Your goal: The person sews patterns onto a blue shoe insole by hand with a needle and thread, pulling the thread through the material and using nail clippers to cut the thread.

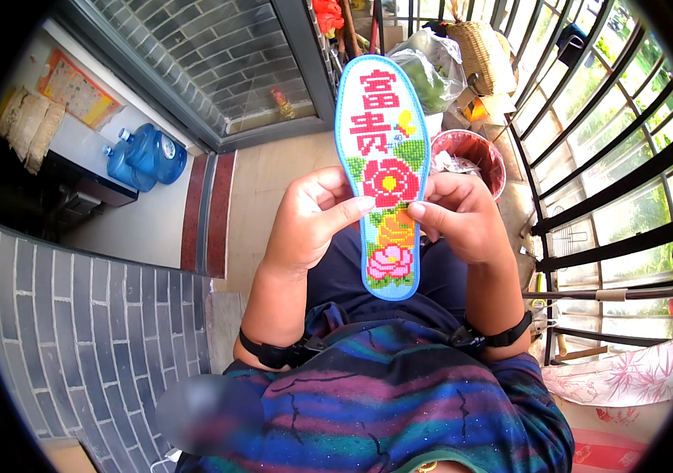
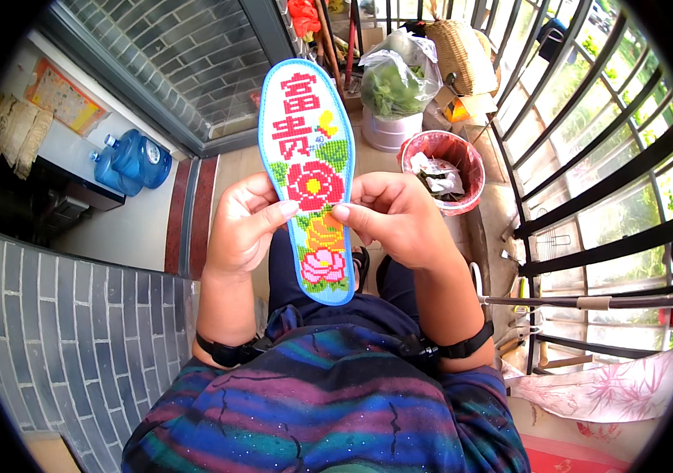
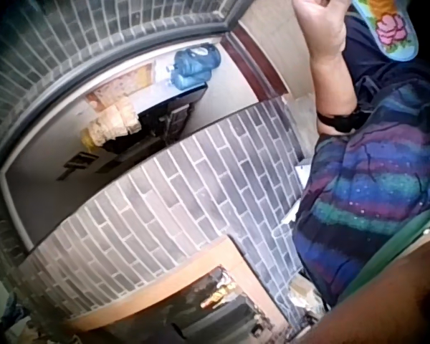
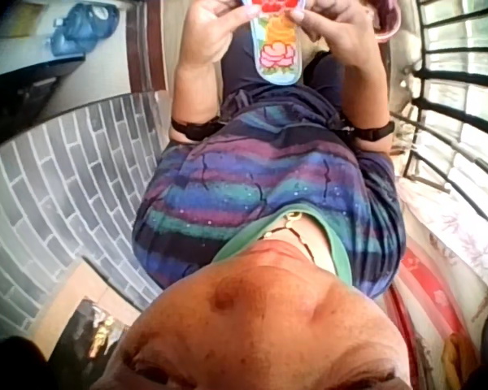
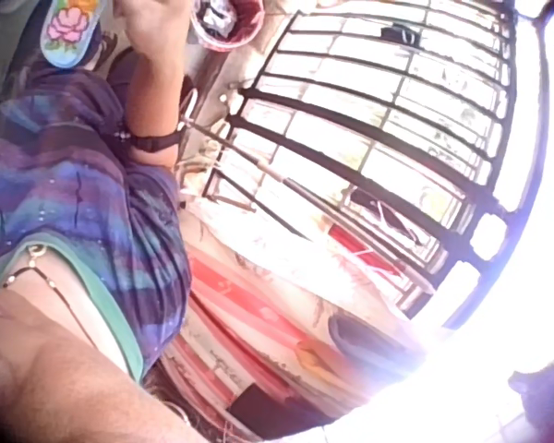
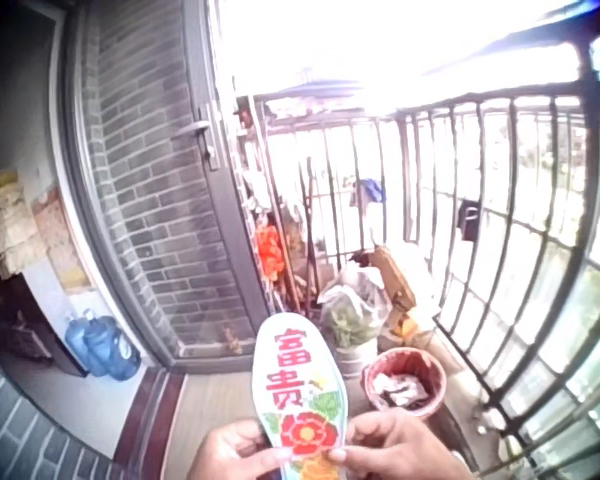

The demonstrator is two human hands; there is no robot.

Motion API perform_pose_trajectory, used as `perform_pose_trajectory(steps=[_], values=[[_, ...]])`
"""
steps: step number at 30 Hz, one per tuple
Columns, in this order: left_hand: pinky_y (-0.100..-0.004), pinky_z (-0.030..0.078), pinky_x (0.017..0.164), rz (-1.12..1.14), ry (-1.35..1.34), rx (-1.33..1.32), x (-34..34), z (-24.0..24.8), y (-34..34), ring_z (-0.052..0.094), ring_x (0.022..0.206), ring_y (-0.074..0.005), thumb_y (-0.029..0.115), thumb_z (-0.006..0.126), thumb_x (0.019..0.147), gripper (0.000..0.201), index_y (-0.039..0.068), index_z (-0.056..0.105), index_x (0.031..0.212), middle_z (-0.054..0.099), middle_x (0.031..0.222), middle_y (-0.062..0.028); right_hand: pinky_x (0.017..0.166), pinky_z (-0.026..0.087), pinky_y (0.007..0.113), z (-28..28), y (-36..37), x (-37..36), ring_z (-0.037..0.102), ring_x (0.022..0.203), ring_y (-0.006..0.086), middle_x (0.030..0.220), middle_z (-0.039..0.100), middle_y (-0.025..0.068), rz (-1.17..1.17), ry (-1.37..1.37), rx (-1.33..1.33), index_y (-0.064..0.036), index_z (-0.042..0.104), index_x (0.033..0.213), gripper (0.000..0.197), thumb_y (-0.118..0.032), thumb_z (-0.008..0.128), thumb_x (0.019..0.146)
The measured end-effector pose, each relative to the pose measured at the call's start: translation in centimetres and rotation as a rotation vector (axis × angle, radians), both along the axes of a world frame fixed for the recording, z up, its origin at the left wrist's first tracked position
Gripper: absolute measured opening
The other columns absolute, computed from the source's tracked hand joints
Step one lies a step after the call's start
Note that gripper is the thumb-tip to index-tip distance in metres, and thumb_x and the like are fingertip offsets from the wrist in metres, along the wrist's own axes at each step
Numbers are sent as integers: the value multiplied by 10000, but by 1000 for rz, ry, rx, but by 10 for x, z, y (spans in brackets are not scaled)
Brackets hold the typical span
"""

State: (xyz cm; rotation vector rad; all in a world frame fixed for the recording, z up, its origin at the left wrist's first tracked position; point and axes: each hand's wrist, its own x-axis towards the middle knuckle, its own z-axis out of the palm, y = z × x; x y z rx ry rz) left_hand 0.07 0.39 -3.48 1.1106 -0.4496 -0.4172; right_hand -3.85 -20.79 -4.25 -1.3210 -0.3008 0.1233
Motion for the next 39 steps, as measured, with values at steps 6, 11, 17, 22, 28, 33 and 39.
perform_pose_trajectory(steps=[6,11,17,22,28,33,39], values=[[-283,527,828,-5,13,-20,0,-4,6,649,925,-142,28,638,875,250,-40,614,1114,680,1028,-87,489,386,192,-1,3,3,490,540,31,650,589,-17,32,-14,32,18,669,920,133,-109,662,884],[-281,525,828,3,-3,-16,0,-6,6,648,922,-136,22,643,871,252,-37,613,1114,679,1035,-84,494,390,193,-5,3,4,493,544,34,664,596,-16,42,-5,52,22,666,932,137,-108,653,891],[-267,535,756,143,-66,-25,-4,0,0,645,872,-130,29,625,886,202,-36,598,1075,669,987,-88,502,384,175,-4,0,1,493,565,19,708,609,-18,17,7,-50,26,652,940,141,-109,644,900],[-253,533,685,217,-143,25,-3,4,9,646,772,-129,35,585,903,148,-43,588,1029,662,900,-86,505,379,164,8,9,-9,490,582,6,733,611,-24,-38,-2,-19,19,643,914,114,-94,633,909],[-258,534,651,210,-107,-27,-4,4,14,656,742,-136,73,563,919,163,-48,612,1017,680,873,-96,508,376,171,14,8,-15,496,591,10,743,621,-19,-27,-6,-56,13,643,881,97,-82,639,903],[-256,534,634,196,-90,-29,-5,6,17,659,743,-139,70,566,917,152,-38,617,1011,679,861,-94,508,367,176,18,11,-19,497,595,14,745,621,-18,-57,-6,-74,10,642,875,81,-68,648,894],[-258,536,622,164,-93,-25,-6,5,17,663,753,-142,57,583,904,141,-37,604,1007,672,874,-92,521,369,178,18,11,-21,498,601,18,747,619,-16,-68,-2,-50,12,637,888,74,-61,646,893]])
